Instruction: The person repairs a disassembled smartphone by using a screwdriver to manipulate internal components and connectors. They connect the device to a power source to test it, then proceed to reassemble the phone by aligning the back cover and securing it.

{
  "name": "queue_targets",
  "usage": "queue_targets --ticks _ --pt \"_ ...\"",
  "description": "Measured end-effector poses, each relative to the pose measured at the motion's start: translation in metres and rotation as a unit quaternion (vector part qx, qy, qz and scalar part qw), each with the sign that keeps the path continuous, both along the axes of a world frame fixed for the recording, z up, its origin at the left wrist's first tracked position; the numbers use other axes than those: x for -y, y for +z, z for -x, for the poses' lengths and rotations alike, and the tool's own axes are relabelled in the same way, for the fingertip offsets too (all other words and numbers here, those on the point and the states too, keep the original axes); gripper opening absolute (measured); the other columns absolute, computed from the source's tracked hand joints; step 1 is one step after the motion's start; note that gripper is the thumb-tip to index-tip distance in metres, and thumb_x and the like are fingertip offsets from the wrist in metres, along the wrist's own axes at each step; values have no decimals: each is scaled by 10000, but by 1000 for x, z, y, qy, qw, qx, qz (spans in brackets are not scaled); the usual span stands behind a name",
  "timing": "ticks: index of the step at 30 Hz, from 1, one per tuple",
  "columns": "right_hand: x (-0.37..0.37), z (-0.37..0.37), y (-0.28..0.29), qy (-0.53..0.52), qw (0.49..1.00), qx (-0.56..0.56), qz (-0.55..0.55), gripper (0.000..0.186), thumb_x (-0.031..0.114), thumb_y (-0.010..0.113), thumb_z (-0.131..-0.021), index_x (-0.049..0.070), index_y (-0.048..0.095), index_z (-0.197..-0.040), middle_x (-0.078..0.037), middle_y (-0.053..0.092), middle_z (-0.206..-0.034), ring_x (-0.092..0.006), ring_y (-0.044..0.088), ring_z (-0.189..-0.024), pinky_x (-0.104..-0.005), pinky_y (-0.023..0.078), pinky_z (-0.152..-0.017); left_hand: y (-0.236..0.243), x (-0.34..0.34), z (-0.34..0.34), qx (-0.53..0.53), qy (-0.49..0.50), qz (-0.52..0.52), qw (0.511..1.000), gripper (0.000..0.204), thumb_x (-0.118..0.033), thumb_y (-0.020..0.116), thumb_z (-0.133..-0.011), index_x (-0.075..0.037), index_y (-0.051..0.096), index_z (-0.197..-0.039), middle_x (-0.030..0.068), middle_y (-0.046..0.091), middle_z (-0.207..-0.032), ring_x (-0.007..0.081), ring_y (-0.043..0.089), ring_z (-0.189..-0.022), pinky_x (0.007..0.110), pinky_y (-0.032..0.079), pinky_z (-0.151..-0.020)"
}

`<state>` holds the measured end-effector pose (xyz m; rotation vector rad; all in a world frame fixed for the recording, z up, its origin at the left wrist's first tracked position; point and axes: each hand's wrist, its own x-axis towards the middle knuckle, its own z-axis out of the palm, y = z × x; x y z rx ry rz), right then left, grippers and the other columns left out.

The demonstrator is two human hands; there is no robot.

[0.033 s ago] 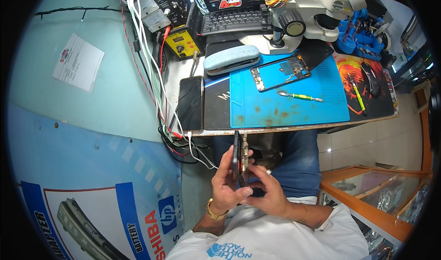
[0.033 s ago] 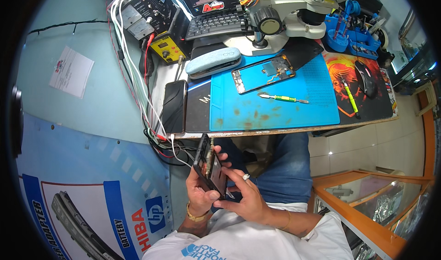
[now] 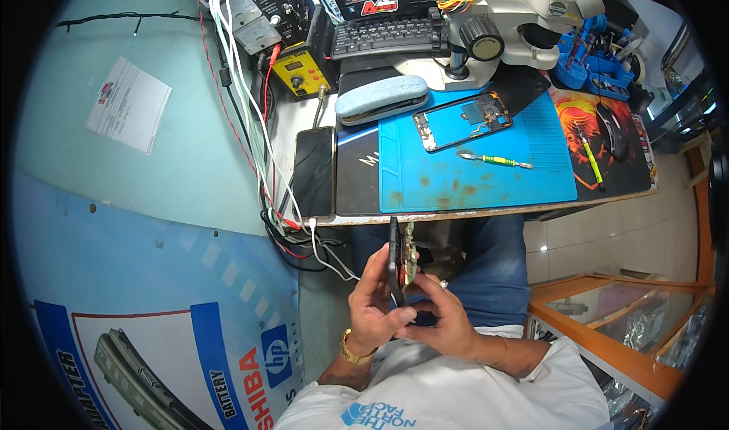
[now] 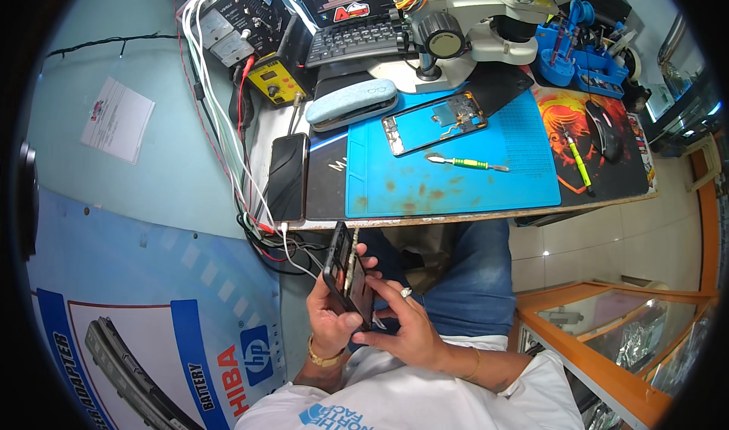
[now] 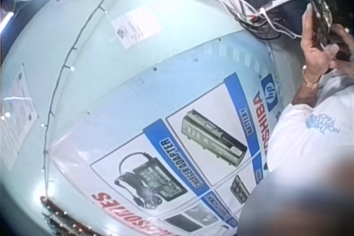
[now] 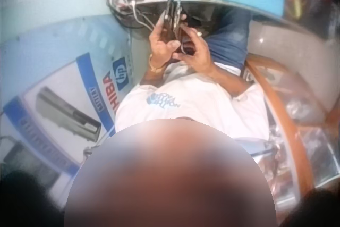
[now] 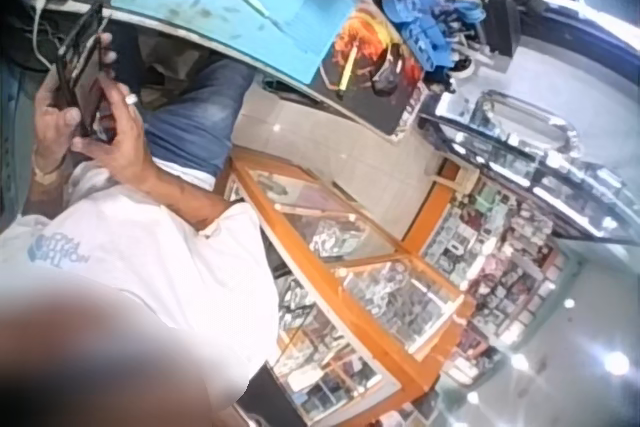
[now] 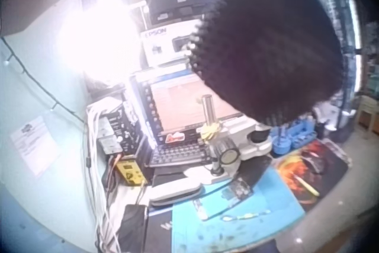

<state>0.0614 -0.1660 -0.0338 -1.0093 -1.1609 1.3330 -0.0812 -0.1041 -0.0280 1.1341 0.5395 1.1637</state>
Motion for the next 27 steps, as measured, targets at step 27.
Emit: queue_targets --ticks 27 --pt "-46 -49 76 -50 914 224 -333 386 27 760 -742 74 670 -1114 -204 565 -1280 -417 574 -1150 -493 498 -932 0 2 15 72 -110 200 971 969 -397 907 -671 58 450 -1395 166 570 -1343 234 564 -1231 386 428 -1070"
